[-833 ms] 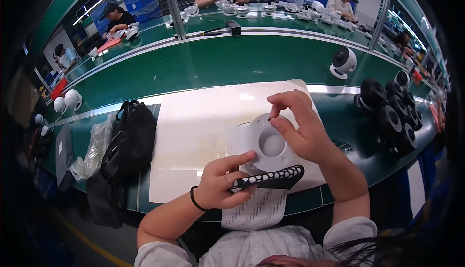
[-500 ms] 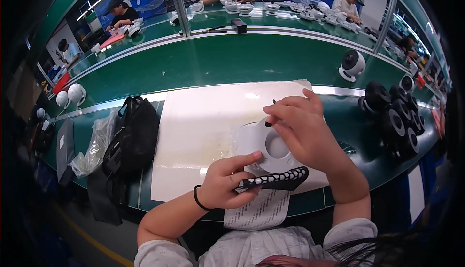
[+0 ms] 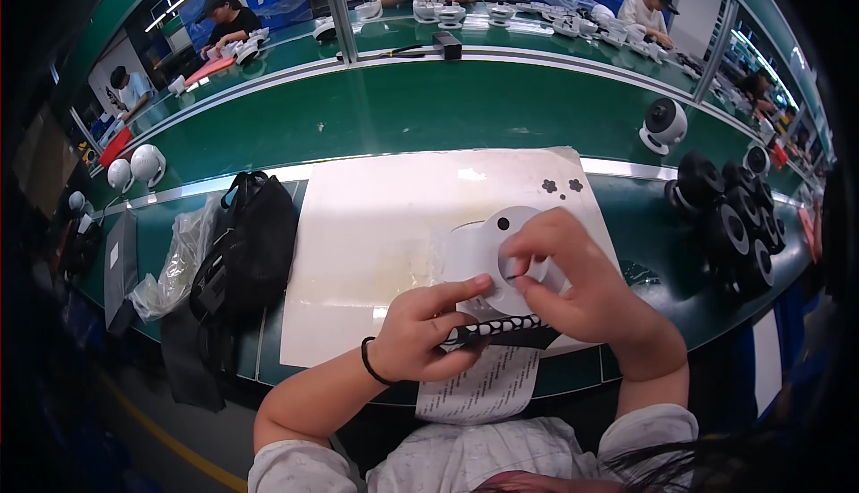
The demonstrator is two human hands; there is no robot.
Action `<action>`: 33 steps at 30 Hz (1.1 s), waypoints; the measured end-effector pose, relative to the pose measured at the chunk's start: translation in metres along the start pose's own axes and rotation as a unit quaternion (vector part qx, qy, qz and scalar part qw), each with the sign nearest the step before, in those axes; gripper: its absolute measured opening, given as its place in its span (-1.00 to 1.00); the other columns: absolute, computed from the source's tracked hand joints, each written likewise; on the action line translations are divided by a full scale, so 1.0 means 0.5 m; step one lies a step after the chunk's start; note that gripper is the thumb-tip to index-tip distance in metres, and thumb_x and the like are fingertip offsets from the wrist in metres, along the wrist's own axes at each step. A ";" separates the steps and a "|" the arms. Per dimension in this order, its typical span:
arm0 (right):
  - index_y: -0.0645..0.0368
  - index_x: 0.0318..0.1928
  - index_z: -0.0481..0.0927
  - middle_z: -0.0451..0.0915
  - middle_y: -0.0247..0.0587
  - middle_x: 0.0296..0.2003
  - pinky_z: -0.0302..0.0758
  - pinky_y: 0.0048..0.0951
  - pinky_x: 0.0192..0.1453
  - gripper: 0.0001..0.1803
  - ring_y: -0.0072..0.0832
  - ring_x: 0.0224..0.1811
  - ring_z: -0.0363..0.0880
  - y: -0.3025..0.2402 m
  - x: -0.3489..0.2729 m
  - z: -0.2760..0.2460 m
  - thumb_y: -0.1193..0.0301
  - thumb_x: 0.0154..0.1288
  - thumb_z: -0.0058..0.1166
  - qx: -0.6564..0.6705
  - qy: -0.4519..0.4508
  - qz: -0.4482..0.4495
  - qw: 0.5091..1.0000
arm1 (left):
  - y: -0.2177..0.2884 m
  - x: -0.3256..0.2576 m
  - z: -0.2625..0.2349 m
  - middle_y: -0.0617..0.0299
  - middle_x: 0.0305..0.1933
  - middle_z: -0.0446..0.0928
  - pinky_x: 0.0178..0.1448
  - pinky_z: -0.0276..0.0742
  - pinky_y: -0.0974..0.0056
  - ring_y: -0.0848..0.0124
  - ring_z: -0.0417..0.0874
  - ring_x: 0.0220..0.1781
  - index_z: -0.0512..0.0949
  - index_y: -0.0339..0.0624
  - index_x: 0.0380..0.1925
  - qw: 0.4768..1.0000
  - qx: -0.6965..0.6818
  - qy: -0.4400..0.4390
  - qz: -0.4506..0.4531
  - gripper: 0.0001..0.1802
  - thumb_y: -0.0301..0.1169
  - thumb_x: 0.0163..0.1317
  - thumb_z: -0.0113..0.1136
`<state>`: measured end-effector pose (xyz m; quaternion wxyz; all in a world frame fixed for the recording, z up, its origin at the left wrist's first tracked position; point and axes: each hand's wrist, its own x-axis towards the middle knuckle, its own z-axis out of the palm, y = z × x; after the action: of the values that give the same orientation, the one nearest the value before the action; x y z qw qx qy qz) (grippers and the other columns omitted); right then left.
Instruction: Assembling and inspecting white security camera housings by attaching components and labels.
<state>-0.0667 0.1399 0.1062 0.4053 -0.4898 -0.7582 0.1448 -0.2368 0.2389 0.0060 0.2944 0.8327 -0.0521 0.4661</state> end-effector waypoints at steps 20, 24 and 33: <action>0.09 -0.02 0.44 0.49 -0.08 -0.12 0.52 -0.38 -0.27 -0.52 -0.17 -0.20 0.54 -0.052 -0.039 0.030 0.59 -0.06 0.05 -0.256 -0.108 -0.122 0.953 | 0.003 0.005 -0.001 -0.04 0.02 0.43 -0.21 0.54 0.30 0.19 0.61 -0.23 0.54 -0.29 -0.47 1.000 0.028 -0.006 0.010 -0.79 -0.45 -0.19 0.20; 0.16 -0.13 0.48 0.56 -0.19 -0.29 0.43 -0.34 -0.29 -0.57 -0.22 -0.26 0.54 -0.036 -0.024 0.027 0.63 -0.12 0.16 -0.164 0.014 -0.091 0.982 | 0.000 -0.004 -0.006 -0.05 0.04 0.42 -0.23 0.54 0.29 0.18 0.60 -0.21 0.53 -0.29 -0.50 1.000 0.001 -0.004 -0.008 -0.80 -0.44 -0.20 0.22; 0.00 -0.23 0.54 0.53 -0.47 -0.33 0.28 -0.37 -0.10 -0.74 -0.50 -0.19 0.46 -0.034 -0.040 0.068 0.45 -0.01 0.14 -0.274 0.003 -0.212 0.938 | -0.003 -0.002 -0.006 -0.05 0.05 0.42 -0.24 0.53 0.29 0.17 0.60 -0.21 0.50 -0.31 -0.57 1.000 -0.007 -0.006 -0.002 -0.81 -0.44 -0.23 0.21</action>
<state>-0.0994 0.1206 0.0856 0.2788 -0.4103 -0.8535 -0.1595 -0.2389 0.2414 0.0055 0.3011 0.8337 -0.0552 0.4596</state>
